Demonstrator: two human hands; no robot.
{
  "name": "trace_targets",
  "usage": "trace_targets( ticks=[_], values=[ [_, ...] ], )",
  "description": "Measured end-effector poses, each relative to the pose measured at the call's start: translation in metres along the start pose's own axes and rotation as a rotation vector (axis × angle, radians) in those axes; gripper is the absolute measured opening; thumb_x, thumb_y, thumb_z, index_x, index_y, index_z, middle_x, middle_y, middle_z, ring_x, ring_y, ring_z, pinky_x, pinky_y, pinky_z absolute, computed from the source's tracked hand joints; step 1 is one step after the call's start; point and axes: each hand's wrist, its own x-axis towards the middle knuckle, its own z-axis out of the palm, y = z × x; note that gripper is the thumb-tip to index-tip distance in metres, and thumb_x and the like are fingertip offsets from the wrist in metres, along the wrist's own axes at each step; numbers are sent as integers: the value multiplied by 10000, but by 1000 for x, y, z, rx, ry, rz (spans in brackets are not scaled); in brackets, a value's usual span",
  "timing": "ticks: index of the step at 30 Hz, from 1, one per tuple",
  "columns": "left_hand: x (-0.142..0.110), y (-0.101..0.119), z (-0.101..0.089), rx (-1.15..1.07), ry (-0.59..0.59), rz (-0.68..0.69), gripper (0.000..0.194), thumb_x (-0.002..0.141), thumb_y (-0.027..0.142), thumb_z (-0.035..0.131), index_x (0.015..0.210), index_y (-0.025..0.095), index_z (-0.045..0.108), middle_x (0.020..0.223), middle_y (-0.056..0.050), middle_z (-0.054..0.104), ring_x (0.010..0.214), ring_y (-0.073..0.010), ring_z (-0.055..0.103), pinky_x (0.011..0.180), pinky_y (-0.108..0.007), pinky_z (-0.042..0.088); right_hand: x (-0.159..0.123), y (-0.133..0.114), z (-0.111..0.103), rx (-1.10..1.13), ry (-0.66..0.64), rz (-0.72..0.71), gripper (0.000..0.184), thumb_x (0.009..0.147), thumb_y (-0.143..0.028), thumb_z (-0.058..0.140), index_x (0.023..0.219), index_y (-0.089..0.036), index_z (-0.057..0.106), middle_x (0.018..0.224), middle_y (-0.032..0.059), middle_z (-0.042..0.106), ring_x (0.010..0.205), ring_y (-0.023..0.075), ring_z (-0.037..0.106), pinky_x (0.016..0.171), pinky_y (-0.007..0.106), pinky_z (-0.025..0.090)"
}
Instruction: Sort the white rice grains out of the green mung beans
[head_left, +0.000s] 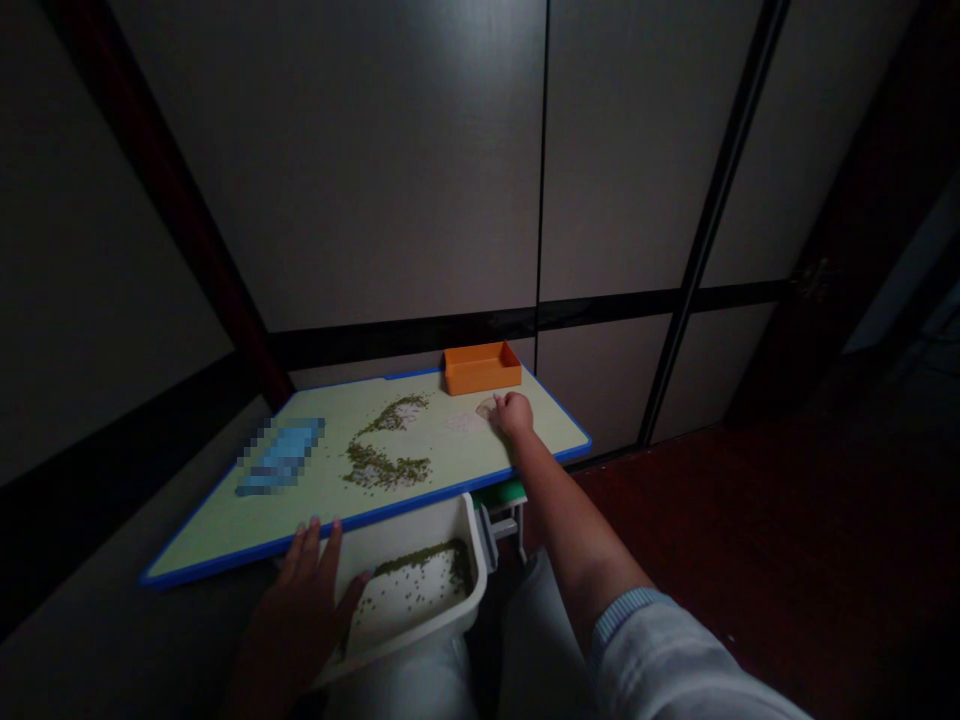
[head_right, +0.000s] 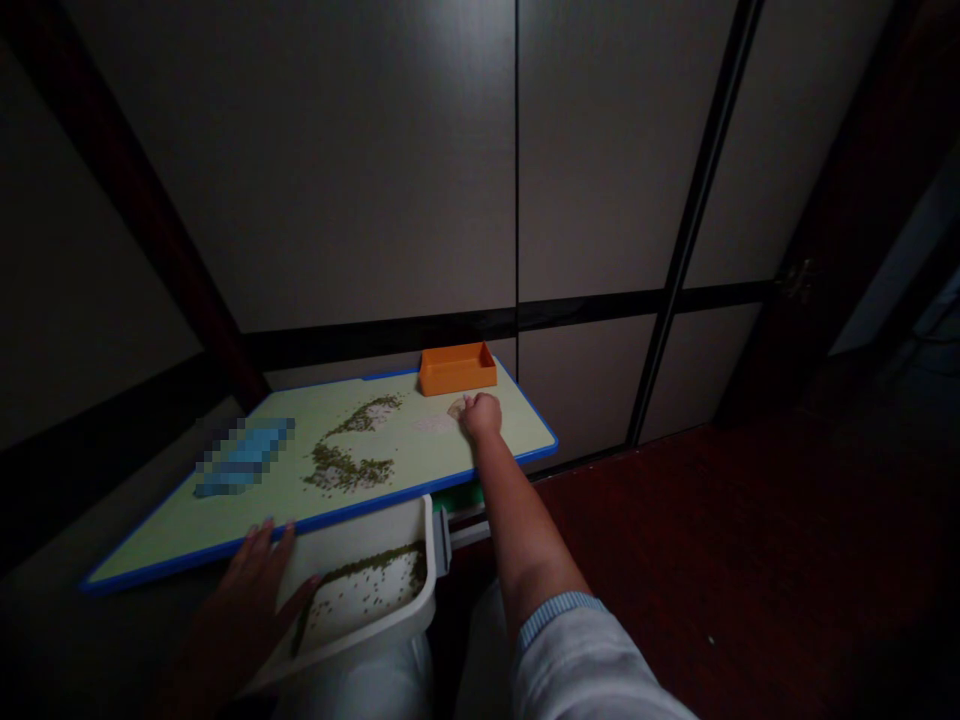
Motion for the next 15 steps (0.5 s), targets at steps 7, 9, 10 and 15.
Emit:
trace_targets(
  ticks=[7, 9, 10, 15],
  values=[
    [1, 4, -5, 39, -2, -8, 757, 790, 603, 346, 1319, 64, 403, 1393, -249, 415, 1335, -352, 338, 954, -465, 448, 0, 4, 3, 74, 43, -54, 328, 863, -375, 490, 629, -163, 577, 649, 54, 598, 539, 120, 426, 520, 252, 255],
    [0, 5, -5, 53, 19, -13, 740, 789, 591, 361, 1312, 71, 416, 1388, -245, 424, 1322, -350, 361, 947, -455, 454, 1, 6, 4, 99, 66, -66, 334, 879, -369, 449, 638, -168, 562, 631, 43, 582, 533, 123, 420, 519, 252, 262],
    [0, 7, -6, 59, 28, -17, 726, 790, 580, 368, 1309, 75, 422, 1388, -243, 426, 1318, -347, 368, 933, -445, 464, 1, 7, 4, 110, 79, -72, 346, 889, -376, 422, 643, -171, 552, 627, 38, 576, 533, 126, 417, 519, 251, 264],
    [0, 14, -10, 87, 51, -33, 703, 780, 560, 415, 1313, 103, 422, 1391, -224, 432, 1310, -335, 386, 863, -407, 501, 2, 10, 2, 150, 104, -104, 380, 907, -393, 341, 632, -180, 495, 617, 35, 563, 544, 136, 434, 513, 247, 265]
  ],
)
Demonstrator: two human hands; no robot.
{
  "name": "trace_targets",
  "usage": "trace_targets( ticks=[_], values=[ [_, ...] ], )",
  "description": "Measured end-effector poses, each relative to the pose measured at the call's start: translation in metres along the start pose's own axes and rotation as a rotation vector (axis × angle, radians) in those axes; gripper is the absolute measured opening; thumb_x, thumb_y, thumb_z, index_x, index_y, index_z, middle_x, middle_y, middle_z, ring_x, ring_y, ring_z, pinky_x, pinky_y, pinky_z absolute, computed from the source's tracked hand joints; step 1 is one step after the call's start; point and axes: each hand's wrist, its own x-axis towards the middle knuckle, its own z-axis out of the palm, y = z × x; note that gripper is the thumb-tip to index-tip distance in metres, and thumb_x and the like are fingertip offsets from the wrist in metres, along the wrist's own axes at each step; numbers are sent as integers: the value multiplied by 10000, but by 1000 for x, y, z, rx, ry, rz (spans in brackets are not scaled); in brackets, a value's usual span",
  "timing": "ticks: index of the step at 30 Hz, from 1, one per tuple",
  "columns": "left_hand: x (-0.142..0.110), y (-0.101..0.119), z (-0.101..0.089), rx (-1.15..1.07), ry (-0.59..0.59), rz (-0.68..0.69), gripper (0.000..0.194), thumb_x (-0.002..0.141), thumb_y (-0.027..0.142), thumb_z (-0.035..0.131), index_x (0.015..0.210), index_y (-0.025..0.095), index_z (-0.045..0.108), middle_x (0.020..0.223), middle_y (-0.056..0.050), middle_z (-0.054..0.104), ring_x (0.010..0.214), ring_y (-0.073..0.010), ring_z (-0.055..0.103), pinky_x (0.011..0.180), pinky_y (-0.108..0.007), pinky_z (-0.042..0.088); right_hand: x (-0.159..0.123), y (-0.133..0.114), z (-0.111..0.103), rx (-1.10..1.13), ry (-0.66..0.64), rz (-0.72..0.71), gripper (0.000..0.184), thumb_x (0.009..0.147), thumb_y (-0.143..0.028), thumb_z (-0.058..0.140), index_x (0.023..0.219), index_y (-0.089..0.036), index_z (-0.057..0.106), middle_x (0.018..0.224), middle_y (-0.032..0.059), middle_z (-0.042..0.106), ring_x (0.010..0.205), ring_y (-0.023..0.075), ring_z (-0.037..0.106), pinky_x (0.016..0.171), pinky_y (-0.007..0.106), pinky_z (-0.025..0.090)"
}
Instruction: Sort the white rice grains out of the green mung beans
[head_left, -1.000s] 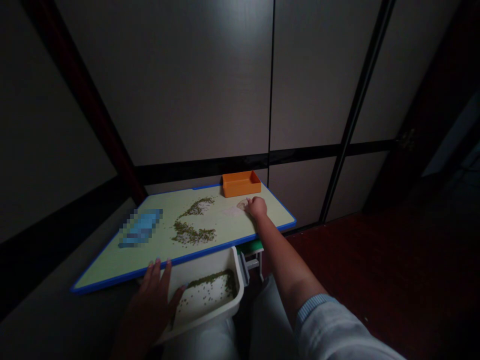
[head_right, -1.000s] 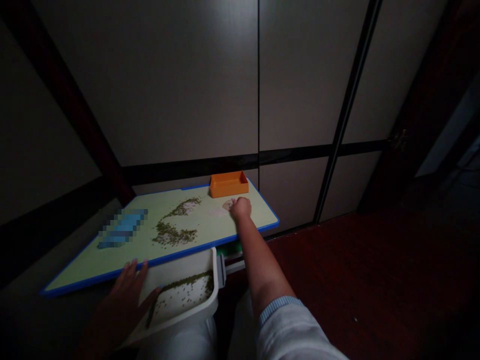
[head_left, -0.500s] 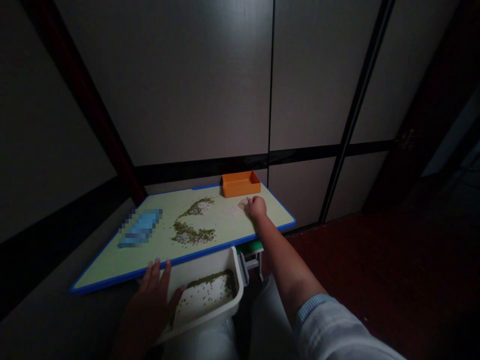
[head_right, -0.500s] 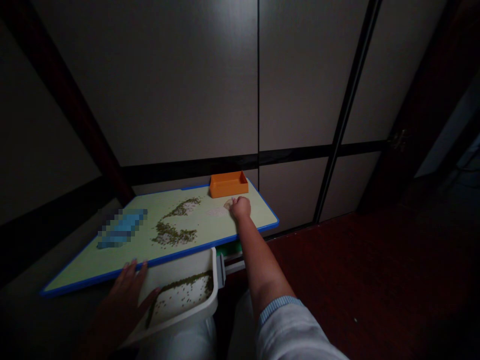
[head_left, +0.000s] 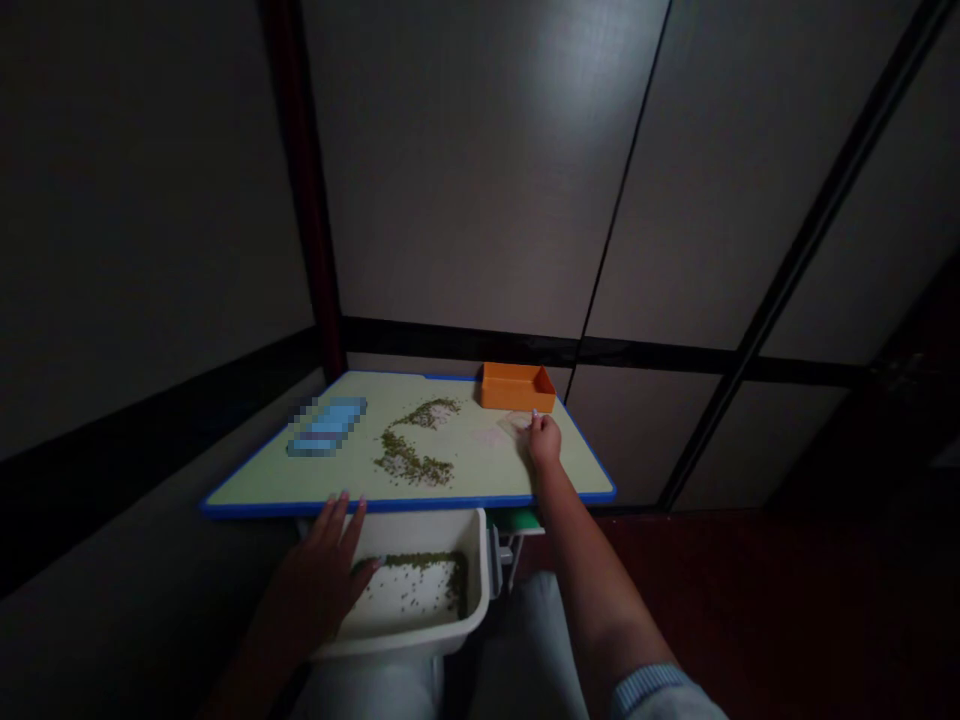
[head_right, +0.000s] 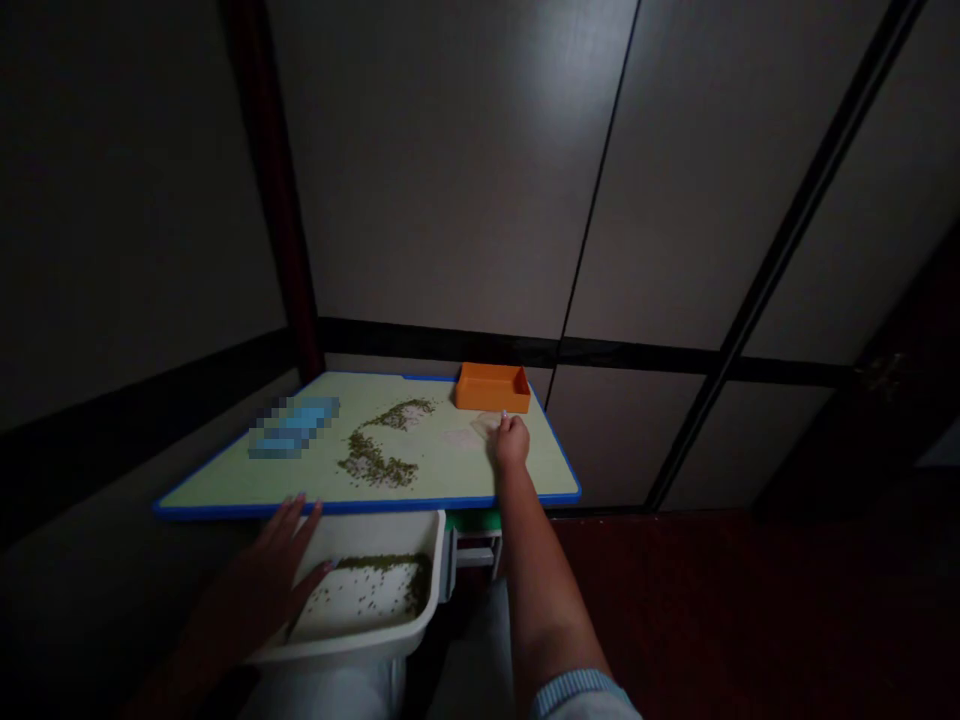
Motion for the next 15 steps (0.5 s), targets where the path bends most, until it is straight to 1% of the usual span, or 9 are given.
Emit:
trace_targets(
  ticks=[6, 11, 15],
  values=[
    [0, 4, -5, 5, -4, -24, 688, 787, 536, 427, 1337, 123, 388, 1422, -208, 394, 1325, -320, 366, 858, -401, 500, -2, -1, -1, 31, -20, -29, 393, 896, -424, 337, 637, -177, 500, 626, 43, 580, 557, 144, 450, 518, 247, 268],
    [-1, 5, -3, -17, -14, -53, 677, 789, 523, 431, 1341, 135, 385, 1433, -195, 381, 1327, -310, 364, 864, -404, 496, -1, -2, -1, 24, -15, -39, 387, 909, -385, 315, 672, -168, 531, 689, 72, 611, 607, 155, 476, 547, 247, 282],
    [-1, 3, 0, -39, -8, -68, 686, 786, 552, 412, 1337, 145, 393, 1437, -185, 378, 1322, -314, 371, 891, -427, 482, -2, -3, -2, 4, -20, -52, 401, 922, -371, 295, 695, -160, 549, 728, 90, 625, 644, 162, 491, 571, 250, 295]
  ],
)
